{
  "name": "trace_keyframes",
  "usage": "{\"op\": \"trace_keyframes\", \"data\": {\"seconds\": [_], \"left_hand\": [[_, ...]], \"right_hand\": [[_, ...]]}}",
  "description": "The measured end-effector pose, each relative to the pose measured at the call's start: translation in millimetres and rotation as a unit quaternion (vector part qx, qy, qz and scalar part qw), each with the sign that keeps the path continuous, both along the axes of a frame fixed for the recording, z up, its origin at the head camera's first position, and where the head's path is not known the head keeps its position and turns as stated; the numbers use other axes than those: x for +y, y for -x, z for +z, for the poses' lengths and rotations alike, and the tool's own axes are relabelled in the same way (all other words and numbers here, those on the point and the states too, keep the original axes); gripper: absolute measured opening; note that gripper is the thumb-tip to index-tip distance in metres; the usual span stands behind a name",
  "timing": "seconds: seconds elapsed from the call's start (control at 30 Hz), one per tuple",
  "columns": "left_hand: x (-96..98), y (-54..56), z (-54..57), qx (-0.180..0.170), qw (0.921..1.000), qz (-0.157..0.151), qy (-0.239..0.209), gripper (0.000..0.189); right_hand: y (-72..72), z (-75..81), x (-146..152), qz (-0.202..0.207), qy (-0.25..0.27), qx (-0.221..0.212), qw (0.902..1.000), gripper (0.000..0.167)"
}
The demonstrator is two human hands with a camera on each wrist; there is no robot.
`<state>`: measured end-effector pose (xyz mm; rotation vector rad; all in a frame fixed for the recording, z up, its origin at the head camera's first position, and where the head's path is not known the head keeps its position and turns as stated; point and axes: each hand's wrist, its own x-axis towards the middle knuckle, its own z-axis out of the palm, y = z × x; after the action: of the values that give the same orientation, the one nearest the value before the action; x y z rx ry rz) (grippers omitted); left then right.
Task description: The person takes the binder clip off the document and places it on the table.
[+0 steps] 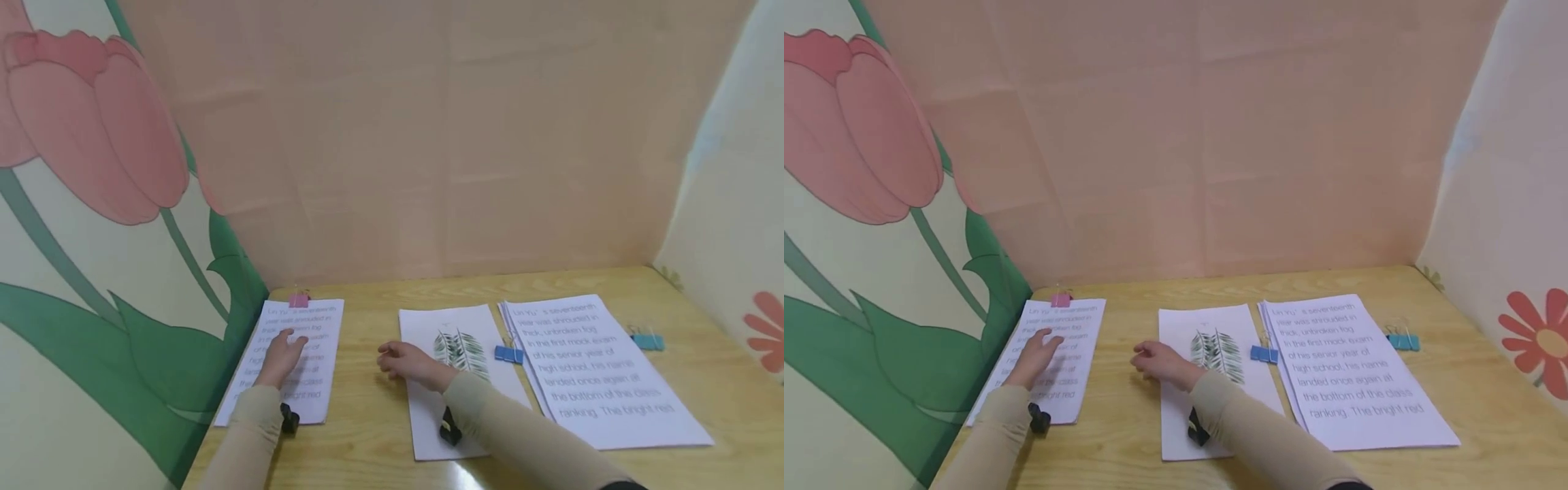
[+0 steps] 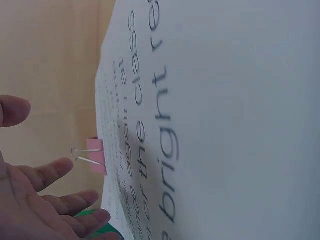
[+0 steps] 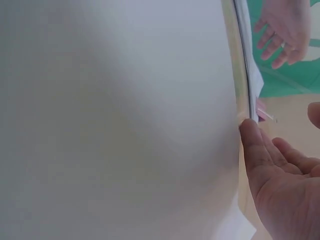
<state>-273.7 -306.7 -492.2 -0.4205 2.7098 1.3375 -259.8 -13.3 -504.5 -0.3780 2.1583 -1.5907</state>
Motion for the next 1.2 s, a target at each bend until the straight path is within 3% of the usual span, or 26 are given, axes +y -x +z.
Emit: {"op": "trace_keyframes", "data": {"seconds": [0.27,0.57,0.9,1.2], "left_hand": [[-11.4,-0.2,-6.0,-0.017,0.9997,0.013,0.006,0.065],[-29.7,-3.7,-8.8,-0.019,0.9995,0.023,0.003,0.066],[-36.7,-9.7,-8.0,-0.018,0.9995,0.021,0.013,0.066],[-49.8,-14.9,-6.2,-0.025,0.9988,0.024,0.034,0.066]], "right_hand": [[-2.5,-2.0,-7.8,-0.010,-0.011,-0.001,0.9999,0.045],[-7.8,-9.8,-21.0,-0.027,0.073,-0.071,0.9945,0.051],[-14.7,-10.8,-36.2,-0.030,0.191,-0.134,0.9720,0.054],[-18.3,-13.0,-49.3,-0.045,0.229,-0.169,0.9574,0.050]]}}
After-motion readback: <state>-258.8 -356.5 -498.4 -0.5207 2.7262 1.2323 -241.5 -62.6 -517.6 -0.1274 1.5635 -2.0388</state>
